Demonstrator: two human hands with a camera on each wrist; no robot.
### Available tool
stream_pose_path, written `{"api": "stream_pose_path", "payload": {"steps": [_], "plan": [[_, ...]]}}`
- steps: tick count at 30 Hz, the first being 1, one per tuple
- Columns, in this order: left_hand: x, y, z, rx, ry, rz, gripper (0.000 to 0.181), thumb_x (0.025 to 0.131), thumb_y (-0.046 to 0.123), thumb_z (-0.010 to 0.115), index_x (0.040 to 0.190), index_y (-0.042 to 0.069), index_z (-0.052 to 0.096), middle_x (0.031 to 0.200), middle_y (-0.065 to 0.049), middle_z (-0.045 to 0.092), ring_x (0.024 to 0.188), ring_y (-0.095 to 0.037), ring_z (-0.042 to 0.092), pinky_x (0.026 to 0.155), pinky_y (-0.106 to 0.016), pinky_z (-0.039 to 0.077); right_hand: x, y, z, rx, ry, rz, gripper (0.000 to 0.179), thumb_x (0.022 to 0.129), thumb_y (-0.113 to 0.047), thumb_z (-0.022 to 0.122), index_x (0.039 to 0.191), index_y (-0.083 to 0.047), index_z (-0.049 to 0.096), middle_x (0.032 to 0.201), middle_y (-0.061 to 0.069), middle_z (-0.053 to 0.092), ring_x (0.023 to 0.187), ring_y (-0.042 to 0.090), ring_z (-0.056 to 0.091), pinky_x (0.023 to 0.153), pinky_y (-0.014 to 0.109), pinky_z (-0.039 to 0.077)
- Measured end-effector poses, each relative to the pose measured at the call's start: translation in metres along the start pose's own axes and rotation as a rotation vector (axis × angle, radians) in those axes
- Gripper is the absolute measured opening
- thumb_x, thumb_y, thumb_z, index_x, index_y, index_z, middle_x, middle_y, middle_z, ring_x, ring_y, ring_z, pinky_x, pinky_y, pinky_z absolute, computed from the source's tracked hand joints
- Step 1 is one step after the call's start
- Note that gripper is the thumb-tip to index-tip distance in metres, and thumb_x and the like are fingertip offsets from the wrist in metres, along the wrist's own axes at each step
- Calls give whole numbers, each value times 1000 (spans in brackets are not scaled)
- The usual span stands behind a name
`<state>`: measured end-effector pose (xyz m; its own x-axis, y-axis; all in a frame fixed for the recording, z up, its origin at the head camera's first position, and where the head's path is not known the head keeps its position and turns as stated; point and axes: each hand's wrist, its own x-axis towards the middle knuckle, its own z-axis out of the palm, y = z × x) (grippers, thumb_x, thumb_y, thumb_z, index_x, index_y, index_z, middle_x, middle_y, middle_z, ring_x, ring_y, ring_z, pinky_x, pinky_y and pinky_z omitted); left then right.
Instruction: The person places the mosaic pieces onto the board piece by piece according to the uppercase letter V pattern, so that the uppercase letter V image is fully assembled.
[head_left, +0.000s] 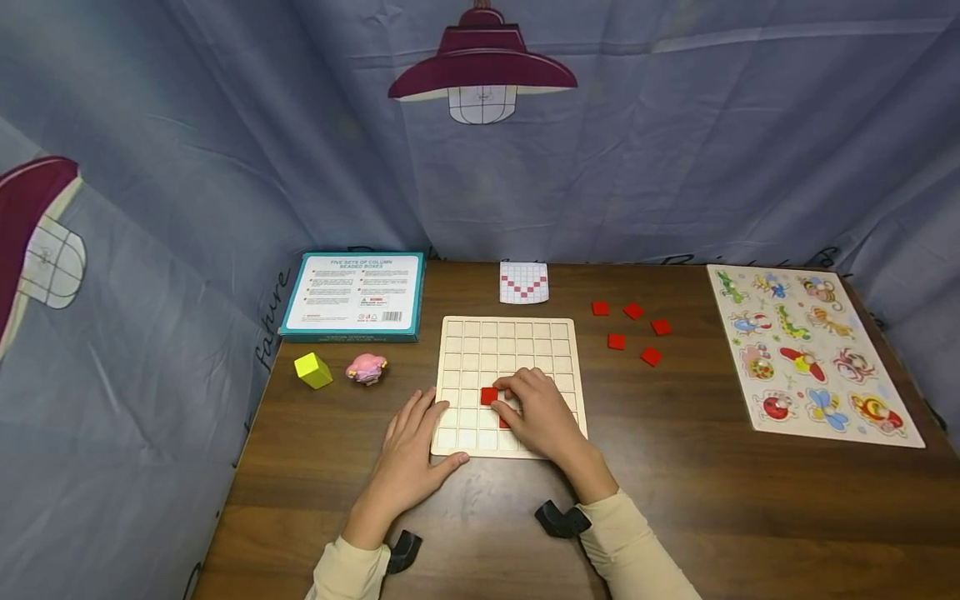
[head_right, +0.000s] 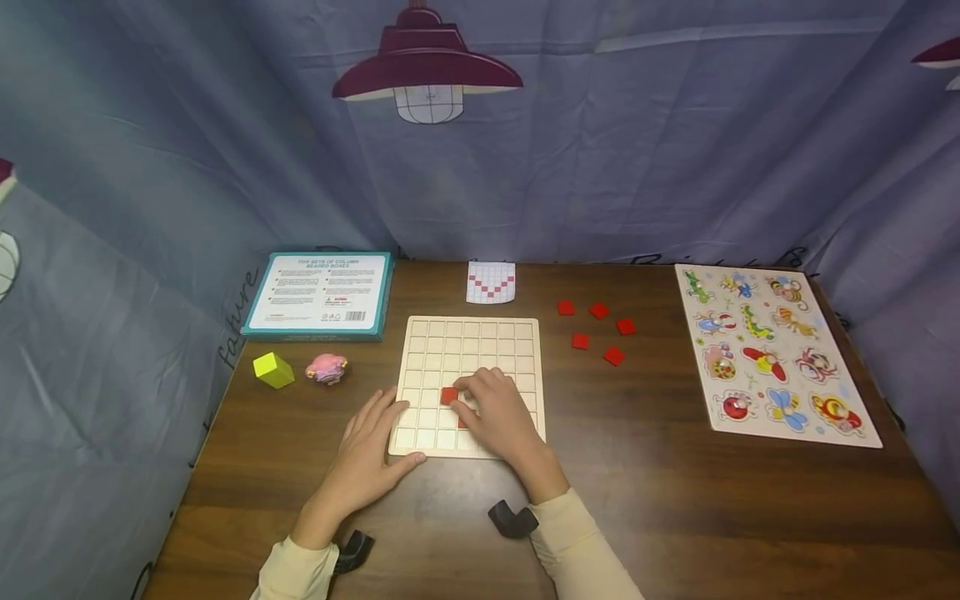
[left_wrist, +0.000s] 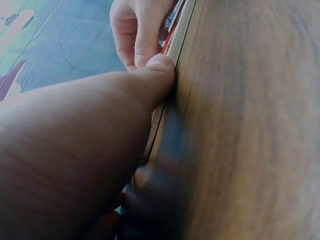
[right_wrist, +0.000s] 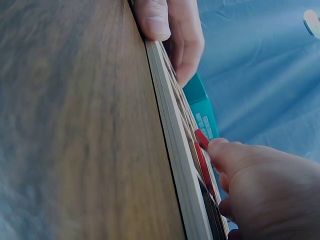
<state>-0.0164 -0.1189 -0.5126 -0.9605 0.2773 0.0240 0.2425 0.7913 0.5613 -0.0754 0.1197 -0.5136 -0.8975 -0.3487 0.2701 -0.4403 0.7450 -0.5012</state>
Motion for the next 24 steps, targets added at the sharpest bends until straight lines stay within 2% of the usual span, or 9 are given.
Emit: {"api": "stream_pose_path", "payload": {"steps": [24], "plan": [[1, 1, 0, -6, 7, 4, 81, 85, 51, 78, 148, 9, 48, 164, -15, 34, 155, -39, 25, 118, -66, 27, 1, -6, 2, -24, 34, -19, 17, 88, -22, 80, 102, -14, 76, 81, -6, 61, 80, 15, 50, 80, 35, 42]]}}
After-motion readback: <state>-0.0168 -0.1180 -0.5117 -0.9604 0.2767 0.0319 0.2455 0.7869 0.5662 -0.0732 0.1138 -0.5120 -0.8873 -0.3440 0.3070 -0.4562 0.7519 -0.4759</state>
